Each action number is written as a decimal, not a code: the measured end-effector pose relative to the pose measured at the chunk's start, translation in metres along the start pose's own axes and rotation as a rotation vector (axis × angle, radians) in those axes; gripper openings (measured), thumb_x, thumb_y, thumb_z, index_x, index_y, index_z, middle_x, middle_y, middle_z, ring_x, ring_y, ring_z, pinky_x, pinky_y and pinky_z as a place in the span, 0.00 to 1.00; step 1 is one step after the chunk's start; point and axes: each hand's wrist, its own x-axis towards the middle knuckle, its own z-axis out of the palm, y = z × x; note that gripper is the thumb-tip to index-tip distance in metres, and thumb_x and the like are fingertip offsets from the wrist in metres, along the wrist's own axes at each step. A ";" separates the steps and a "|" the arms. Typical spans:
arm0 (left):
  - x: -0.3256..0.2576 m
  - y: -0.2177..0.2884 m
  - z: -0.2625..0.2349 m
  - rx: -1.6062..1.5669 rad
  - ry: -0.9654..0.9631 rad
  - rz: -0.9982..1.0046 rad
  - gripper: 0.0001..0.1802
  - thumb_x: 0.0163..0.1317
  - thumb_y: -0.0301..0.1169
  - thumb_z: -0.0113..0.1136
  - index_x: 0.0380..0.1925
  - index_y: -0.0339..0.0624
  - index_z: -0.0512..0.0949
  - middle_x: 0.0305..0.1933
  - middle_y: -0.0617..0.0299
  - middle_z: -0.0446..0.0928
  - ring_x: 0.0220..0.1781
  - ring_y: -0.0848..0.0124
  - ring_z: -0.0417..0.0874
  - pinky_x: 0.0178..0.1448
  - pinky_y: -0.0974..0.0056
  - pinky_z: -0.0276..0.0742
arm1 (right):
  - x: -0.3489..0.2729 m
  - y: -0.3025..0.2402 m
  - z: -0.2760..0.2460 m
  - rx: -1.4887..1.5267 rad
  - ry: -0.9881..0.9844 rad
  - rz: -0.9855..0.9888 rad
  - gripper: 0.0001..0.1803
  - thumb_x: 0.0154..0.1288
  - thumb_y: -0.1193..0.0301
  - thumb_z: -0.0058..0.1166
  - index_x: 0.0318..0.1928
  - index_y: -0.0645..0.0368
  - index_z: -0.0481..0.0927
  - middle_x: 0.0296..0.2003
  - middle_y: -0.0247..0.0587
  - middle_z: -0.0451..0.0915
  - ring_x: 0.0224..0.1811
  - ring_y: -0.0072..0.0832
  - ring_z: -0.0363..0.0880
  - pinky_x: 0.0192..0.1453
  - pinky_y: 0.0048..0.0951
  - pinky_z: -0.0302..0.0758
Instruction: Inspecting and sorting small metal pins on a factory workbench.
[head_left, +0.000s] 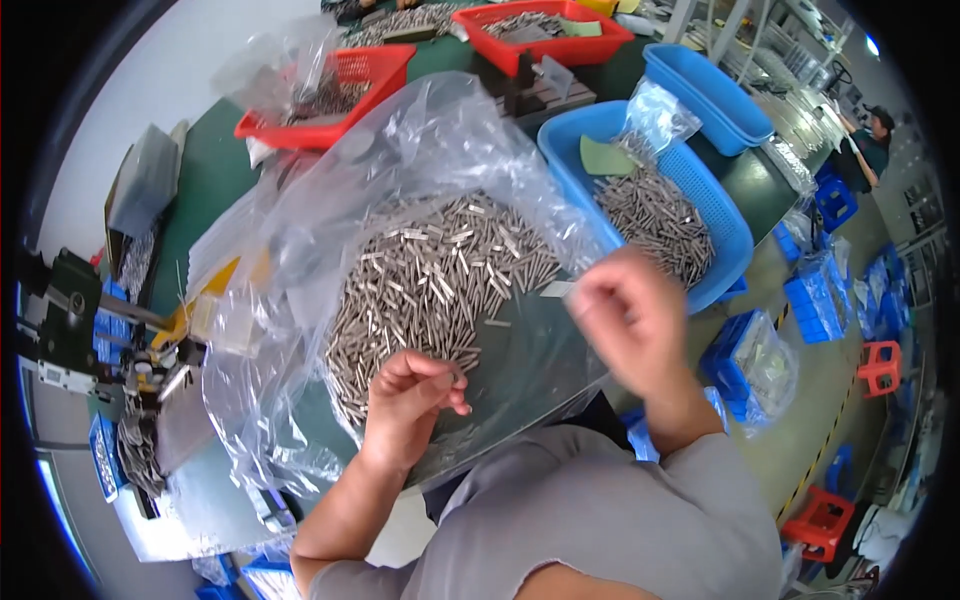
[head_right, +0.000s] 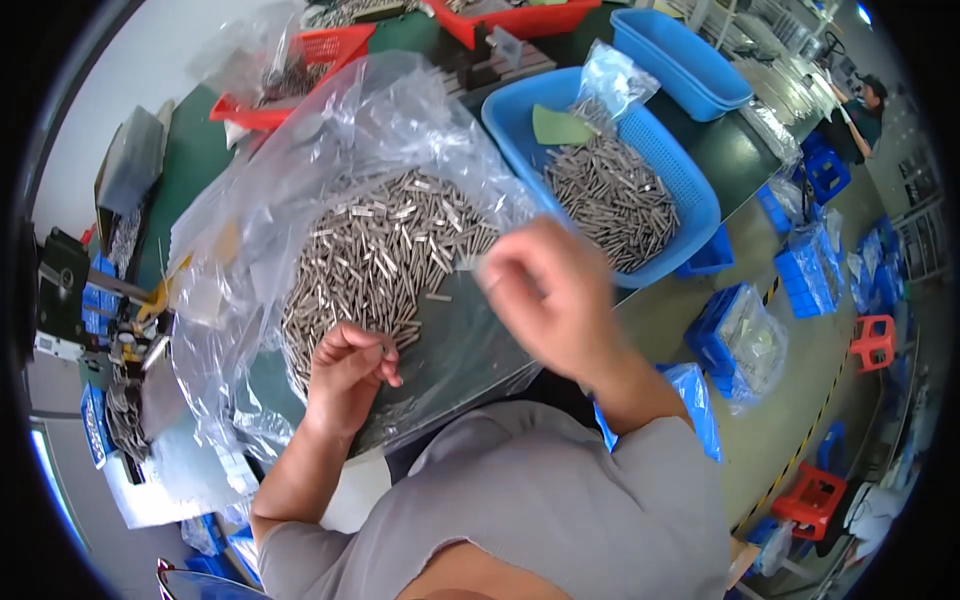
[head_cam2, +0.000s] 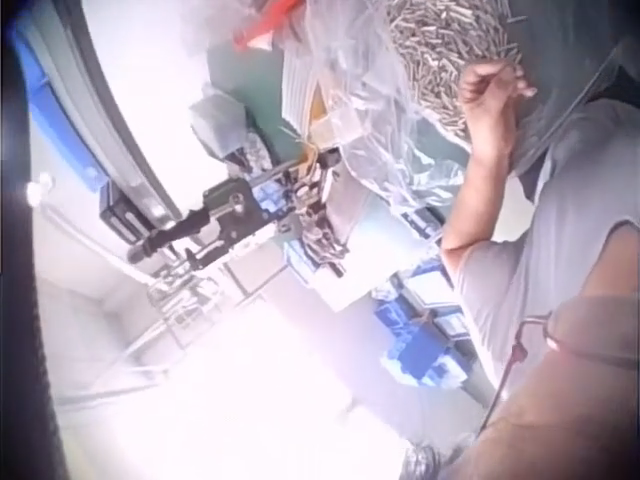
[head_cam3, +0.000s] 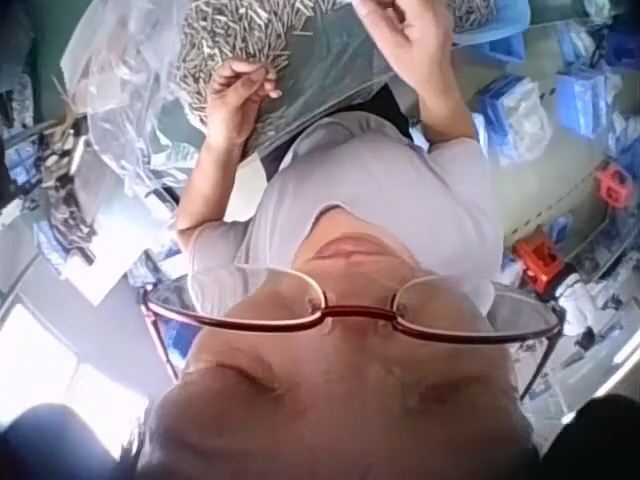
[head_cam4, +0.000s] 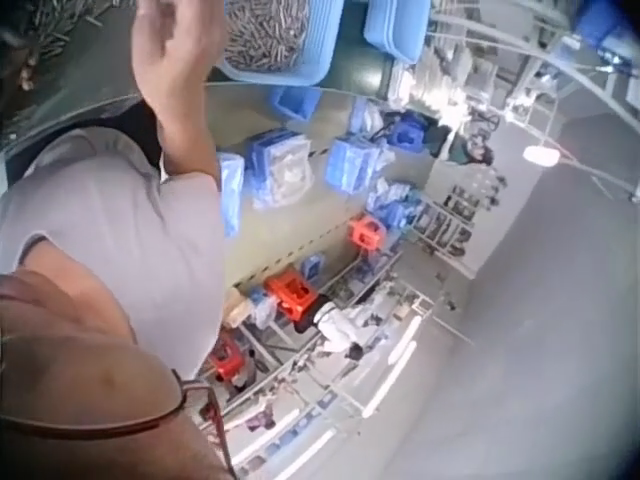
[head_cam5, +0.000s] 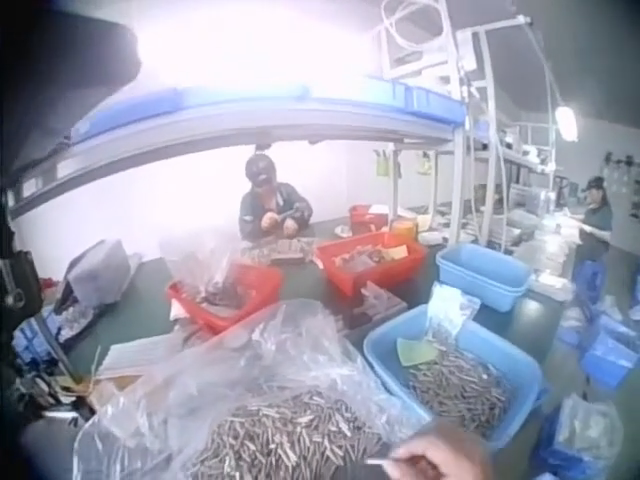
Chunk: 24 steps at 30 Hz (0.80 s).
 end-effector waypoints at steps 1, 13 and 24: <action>-0.001 0.000 -0.003 -0.009 0.030 0.008 0.03 0.59 0.18 0.53 0.33 0.33 0.73 0.36 0.48 0.79 0.31 0.67 0.82 0.37 0.62 0.81 | 0.009 0.005 -0.010 -0.086 0.101 -0.001 0.05 0.53 0.82 0.56 0.30 0.61 0.75 0.26 0.38 0.74 0.25 0.27 0.74 0.28 0.23 0.69; 0.010 0.007 0.002 0.027 0.010 0.029 0.02 0.60 0.19 0.54 0.33 0.35 0.74 0.34 0.53 0.79 0.32 0.71 0.81 0.39 0.65 0.81 | 0.003 0.022 0.036 -0.286 -0.377 -0.148 0.08 0.51 0.77 0.60 0.33 0.57 0.78 0.31 0.38 0.76 0.31 0.35 0.77 0.32 0.31 0.73; 0.006 0.008 0.001 -0.049 -0.054 -0.063 0.02 0.61 0.20 0.54 0.34 0.34 0.73 0.35 0.53 0.79 0.33 0.70 0.82 0.40 0.65 0.81 | -0.006 0.030 0.060 -0.428 -0.584 -0.243 0.07 0.55 0.73 0.59 0.30 0.59 0.73 0.26 0.41 0.74 0.28 0.36 0.76 0.31 0.32 0.72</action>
